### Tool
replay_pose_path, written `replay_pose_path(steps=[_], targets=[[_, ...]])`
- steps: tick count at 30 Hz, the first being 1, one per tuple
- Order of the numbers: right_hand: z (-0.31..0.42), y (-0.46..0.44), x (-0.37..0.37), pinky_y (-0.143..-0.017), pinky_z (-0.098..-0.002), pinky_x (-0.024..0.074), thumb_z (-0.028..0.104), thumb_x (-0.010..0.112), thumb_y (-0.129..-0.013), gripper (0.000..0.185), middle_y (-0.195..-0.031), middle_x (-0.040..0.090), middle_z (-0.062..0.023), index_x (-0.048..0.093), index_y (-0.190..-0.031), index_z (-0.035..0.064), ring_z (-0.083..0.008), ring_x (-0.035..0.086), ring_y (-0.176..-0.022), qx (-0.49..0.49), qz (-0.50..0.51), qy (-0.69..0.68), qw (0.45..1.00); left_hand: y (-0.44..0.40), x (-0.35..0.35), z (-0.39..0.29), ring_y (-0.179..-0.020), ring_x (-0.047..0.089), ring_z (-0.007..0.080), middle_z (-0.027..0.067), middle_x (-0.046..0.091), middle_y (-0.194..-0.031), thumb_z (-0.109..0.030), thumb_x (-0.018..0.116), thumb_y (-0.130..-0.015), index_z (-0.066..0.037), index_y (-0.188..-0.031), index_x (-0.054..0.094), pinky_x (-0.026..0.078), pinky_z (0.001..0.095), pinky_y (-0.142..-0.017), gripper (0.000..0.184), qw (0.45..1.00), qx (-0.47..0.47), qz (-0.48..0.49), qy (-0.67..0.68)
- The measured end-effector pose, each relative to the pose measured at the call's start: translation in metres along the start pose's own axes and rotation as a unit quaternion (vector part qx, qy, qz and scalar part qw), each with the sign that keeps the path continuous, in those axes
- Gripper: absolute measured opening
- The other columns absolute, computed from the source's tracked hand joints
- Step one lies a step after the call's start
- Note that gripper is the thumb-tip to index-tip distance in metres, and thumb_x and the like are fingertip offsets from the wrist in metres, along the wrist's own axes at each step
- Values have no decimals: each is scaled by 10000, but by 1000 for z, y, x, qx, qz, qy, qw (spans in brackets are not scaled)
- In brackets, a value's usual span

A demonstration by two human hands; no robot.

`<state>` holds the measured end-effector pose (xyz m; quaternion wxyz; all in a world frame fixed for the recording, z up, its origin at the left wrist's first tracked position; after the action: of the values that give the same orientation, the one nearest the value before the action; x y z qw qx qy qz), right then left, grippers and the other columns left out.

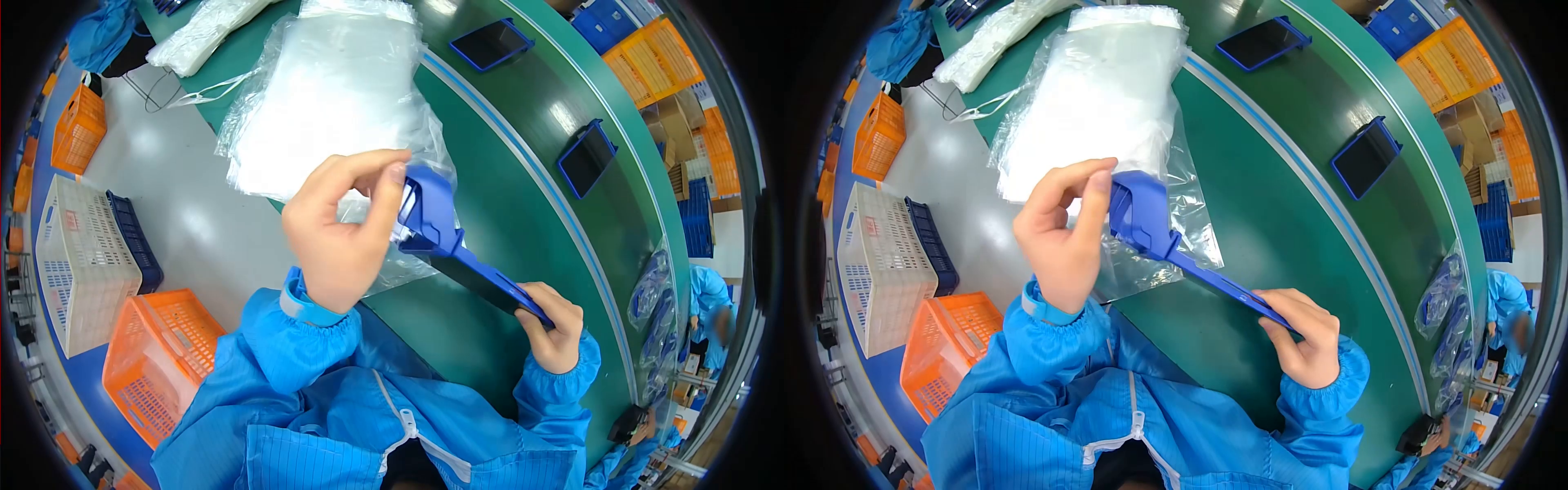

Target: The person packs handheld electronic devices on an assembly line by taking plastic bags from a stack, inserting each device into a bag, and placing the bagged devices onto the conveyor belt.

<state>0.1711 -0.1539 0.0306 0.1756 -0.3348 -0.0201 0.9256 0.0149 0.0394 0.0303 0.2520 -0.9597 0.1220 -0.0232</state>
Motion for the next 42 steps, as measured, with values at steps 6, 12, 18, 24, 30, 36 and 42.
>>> replay_pose_path(steps=[6,12,18,24,30,36,42], targets=[[0,-1,9,-679,-276,478,-116,582,-720,325,-861,619,-171,587,-1037,-44,-242,612,-751,14,-51,33,998,24,24,-43,-555,553,159,70,611,-686,66,685,-668,-14,-872,671,441,249,-520,220,972,211,88,-55],[-24,6,20,-832,-253,434,-19,581,-806,352,-1038,602,-112,522,-1151,-59,-157,569,-933,137,-84,-211,964,54,49,-47,-525,551,182,48,578,-649,45,720,-585,-35,-901,684,417,276,-449,329,954,254,148,-53],[-32,8,43,-933,-296,397,33,621,-767,551,-1162,555,-128,412,-1268,-68,-190,541,-1062,261,-34,-479,837,42,35,-43,-545,535,166,16,553,-651,17,732,-585,-88,-868,698,419,274,-473,304,955,240,76,-161],[-20,2,52,-1019,-355,328,43,614,-737,682,-1287,455,-157,307,-1340,-45,-248,461,-1187,226,16,-564,794,35,27,-36,-530,551,170,28,565,-657,9,745,-600,-94,-841,696,422,272,-461,266,960,217,48,-169],[-27,4,69,-1018,-378,327,78,558,-809,686,-1320,409,-135,206,-1395,27,-255,410,-1225,249,-11,-628,737,57,45,-54,-525,529,138,-20,550,-667,-55,729,-567,-108,-896,695,399,258,-444,335,941,274,138,-141],[-23,4,73,-1028,-382,308,80,547,-829,682,-1338,390,-134,184,-1404,38,-258,391,-1240,252,-37,-626,737,62,53,-60,-498,502,120,-36,541,-656,-114,686,-517,-108,-863,694,348,247,-415,346,945,267,141,-123],[-31,1,67,-1019,-295,293,152,529,-876,624,-1377,348,-143,222,-1406,36,-209,365,-1246,229,-16,-382,895,100,74,-79,-515,512,122,-31,509,-640,-109,629,-529,-103,-871,680,389,240,-433,346,948,252,188,49]])
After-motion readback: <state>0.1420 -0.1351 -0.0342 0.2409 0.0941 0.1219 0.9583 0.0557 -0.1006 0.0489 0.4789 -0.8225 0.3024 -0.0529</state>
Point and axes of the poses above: each hand's wrist, its own y-axis away from the middle knuckle, its own x-axis out of the palm, z = x × y, the point moved 8 cm from there along -y, towards the middle knuckle
